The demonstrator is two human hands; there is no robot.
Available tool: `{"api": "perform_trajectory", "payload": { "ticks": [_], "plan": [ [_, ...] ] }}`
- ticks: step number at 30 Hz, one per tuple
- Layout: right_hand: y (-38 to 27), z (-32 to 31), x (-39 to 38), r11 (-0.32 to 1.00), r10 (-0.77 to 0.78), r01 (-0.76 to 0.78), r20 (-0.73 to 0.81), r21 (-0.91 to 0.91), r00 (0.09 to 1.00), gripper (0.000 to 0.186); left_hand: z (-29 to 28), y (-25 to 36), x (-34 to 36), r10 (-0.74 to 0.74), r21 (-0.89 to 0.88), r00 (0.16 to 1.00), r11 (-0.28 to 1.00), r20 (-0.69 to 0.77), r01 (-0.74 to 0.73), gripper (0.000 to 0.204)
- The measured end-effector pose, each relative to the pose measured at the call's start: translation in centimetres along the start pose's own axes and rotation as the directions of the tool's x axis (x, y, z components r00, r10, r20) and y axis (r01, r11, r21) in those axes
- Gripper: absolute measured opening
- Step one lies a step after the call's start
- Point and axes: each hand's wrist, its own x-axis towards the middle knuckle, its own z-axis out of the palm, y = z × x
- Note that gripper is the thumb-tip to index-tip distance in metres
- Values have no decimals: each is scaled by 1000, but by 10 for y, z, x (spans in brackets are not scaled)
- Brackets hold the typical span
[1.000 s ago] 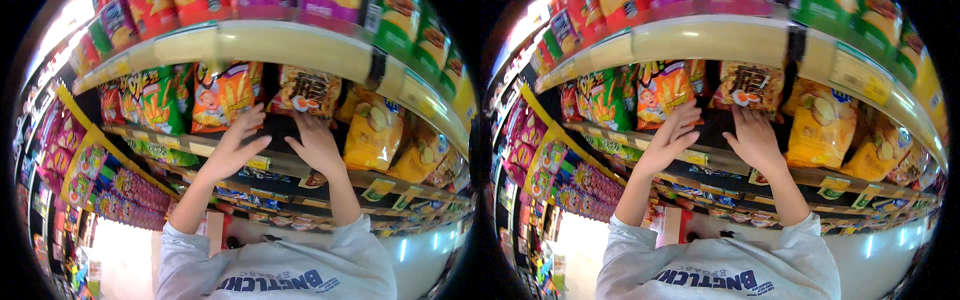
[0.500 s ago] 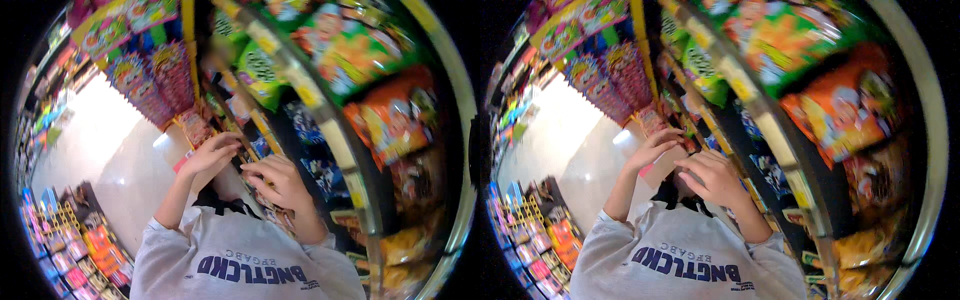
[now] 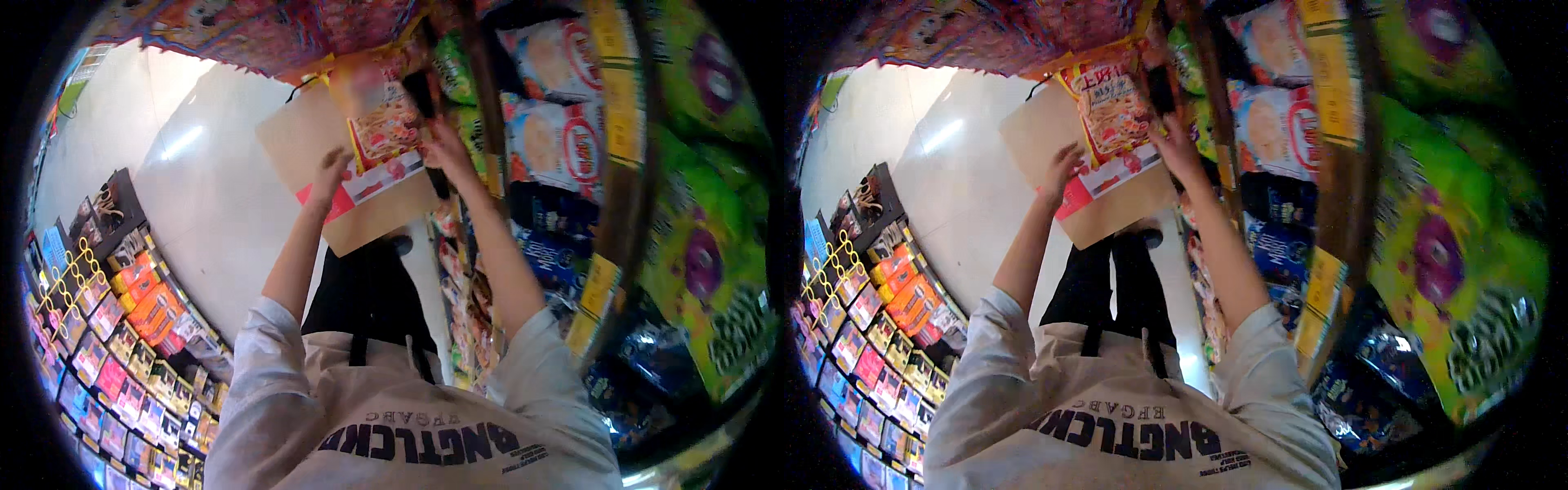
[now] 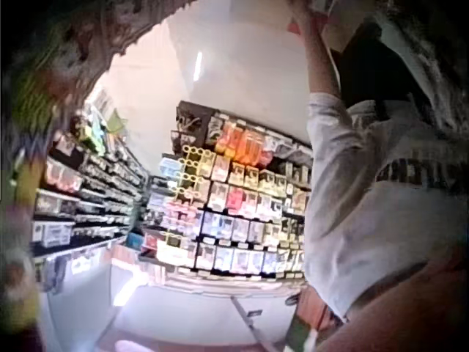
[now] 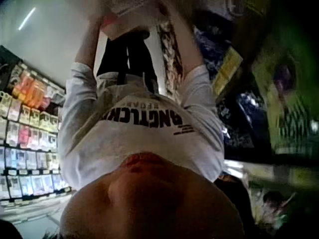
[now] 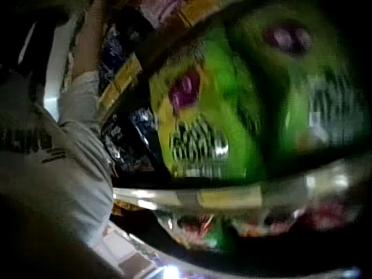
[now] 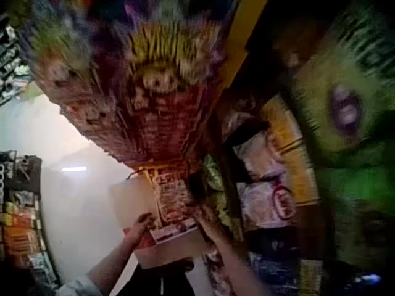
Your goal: The person removes snack bags from retail shelves by hand and places them into a cardboard box on the floor, then closes the box.
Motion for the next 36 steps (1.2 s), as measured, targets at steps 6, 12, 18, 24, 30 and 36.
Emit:
{"api": "perform_trajectory", "payload": {
  "ticks": [6, 12, 18, 24, 30, 36],
  "plan": [
    [61, 12, 84, 962, -210, 148, -274, -231, 939, 62, 17, 9, 60, -8, -197, 1000, 980, 23, 12, 56],
    [70, 48, -3, 966, 257, -257, 77, -15, 963, 68, 20, -29, -10, -134, 97, 960, 989, 246, 113, 53],
    [53, 65, -130, 893, 407, -450, 460, -18, 789, 52, -39, -101, -117, -436, 30, 802, 885, 409, 465, 47],
    [53, 68, -209, 887, 211, -338, 375, 315, 903, 60, -21, -82, -191, -202, -123, 886, 953, 417, 276, 46],
    [-52, 27, -334, 980, -192, 196, -120, 23, 974, 75, 33, 15, -290, 163, 34, 899, 981, 406, -193, 44],
    [-133, -2, -514, 889, -448, 324, -473, -324, 759, 79, 96, 103, -410, 532, 14, 536, 701, 656, -713, 47]
  ]
}}
